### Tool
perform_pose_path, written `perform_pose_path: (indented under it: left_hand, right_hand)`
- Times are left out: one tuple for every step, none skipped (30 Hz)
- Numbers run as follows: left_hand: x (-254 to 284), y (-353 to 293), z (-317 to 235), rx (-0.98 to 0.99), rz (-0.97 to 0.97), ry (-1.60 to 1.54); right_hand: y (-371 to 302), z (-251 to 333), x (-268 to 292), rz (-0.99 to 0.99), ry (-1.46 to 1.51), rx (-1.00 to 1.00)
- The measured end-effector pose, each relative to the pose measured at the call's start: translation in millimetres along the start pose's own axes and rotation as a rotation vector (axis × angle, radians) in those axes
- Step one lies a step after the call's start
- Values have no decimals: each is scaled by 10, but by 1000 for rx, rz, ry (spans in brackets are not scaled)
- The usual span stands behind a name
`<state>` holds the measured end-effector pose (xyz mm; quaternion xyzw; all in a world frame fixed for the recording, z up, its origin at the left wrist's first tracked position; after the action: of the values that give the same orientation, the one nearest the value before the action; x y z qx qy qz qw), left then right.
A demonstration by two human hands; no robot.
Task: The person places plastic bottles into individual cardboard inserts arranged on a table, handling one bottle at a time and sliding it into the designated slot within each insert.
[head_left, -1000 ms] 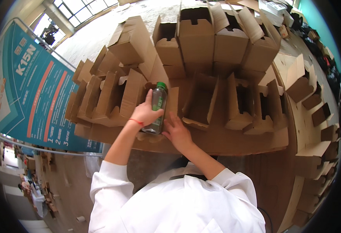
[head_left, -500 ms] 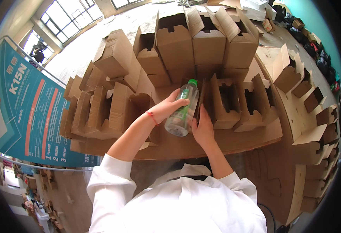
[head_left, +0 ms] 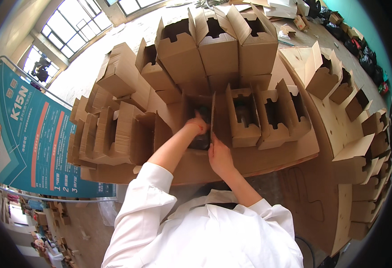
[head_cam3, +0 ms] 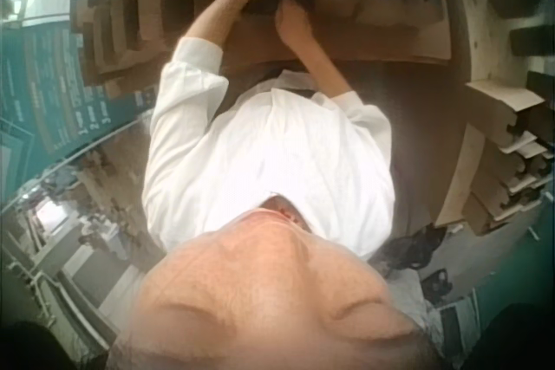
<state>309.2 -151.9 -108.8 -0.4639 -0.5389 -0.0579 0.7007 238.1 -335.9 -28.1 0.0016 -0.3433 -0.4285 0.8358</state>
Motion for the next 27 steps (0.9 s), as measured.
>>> perform_pose_path:
  left_hand:
    - [-251,307,120,-4,-14,48]
    - [-126,-6,-106,32,13,42]
    - [-57,-237,-167,92,33,22]
    - [-116,-217,-114,111,-27,8]
    - [-140,-206,-106,67,-55,13]
    - [-150,-195,-73,26,-83,17]
    - [-155,-183,-37,-14,-111,21]
    - [-44,-271,-45,-77,-209,30]
    - [147,-413,-105,-148,-309,45]
    - [312,-516,-149,-218,-408,61]
    - [468,-596,-102,-293,-518,-4]
    - [624,-659,-86,-380,-628,-65]
    - [761,-732,-70,-468,-736,-126]
    - [872,-782,-54,-480,-793,-156]
    - [984,-841,-53,-495,-850,-186]
    - [1066,-879,-49,-510,-907,-216]
    - [1058,-833,-16,-498,-896,-188]
    - [1032,-764,16,-487,-885,-160]
    - [1019,-710,41,-477,-874,-131]
    - [1013,-667,9,-452,-781,-59]
    - [1026,-645,-28,-428,-688,12]
    - [1000,-619,-66,-441,-612,49]
    - [977,-603,-94,-452,-536,85]
    - [939,-598,-146,-500,-477,87]
    - [911,-586,-174,-540,-462,-27]
    - [896,-593,-182,-578,-447,-138]
    - [821,-562,-139,-605,-469,-369]
  right_hand:
    - [-9,45,-14,36,14,6]
    - [6,-72,43,36,9,-29]
    - [10,-101,68,51,15,-42]
    - [3,-80,78,46,36,-42]
    - [-2,-79,93,38,53,-47]
    - [-4,-69,111,30,72,-51]
    - [7,21,171,-13,59,62]
    - [19,134,252,-55,46,175]
    - [38,216,327,-106,31,284]
    - [70,254,345,-62,-47,345]
    - [101,326,352,-12,-115,415]
    - [121,371,354,29,-191,479]
    - [139,360,332,23,-234,489]
    - [165,312,282,16,-277,500]
    - [196,260,240,8,-323,510]
    - [235,174,215,-49,-314,477]
    - [273,120,185,-100,-301,448]
    - [295,77,177,-151,-288,418]
    - [316,59,154,-153,-281,415]
    - [349,56,145,-157,-277,402]
    - [370,51,136,-162,-274,389]
    - [383,27,92,-109,-271,381]
    - [387,4,30,-59,-263,373]
    - [388,-6,-22,-8,-256,364]
    - [373,10,-50,7,-229,361]
    - [352,55,-70,24,-199,362]
    - [334,67,-96,42,-171,362]
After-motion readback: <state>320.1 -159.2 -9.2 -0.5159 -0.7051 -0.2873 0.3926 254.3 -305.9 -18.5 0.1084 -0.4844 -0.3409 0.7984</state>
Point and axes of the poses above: each hand's wrist, its own y-axis towards the middle knuckle, its own x-axis out of the back of the hand, z = x × y, the point moved 5 cm from there along y, towards the middle knuckle, and after that the axes turned 13 degrees about x, right-handed, at the moved point
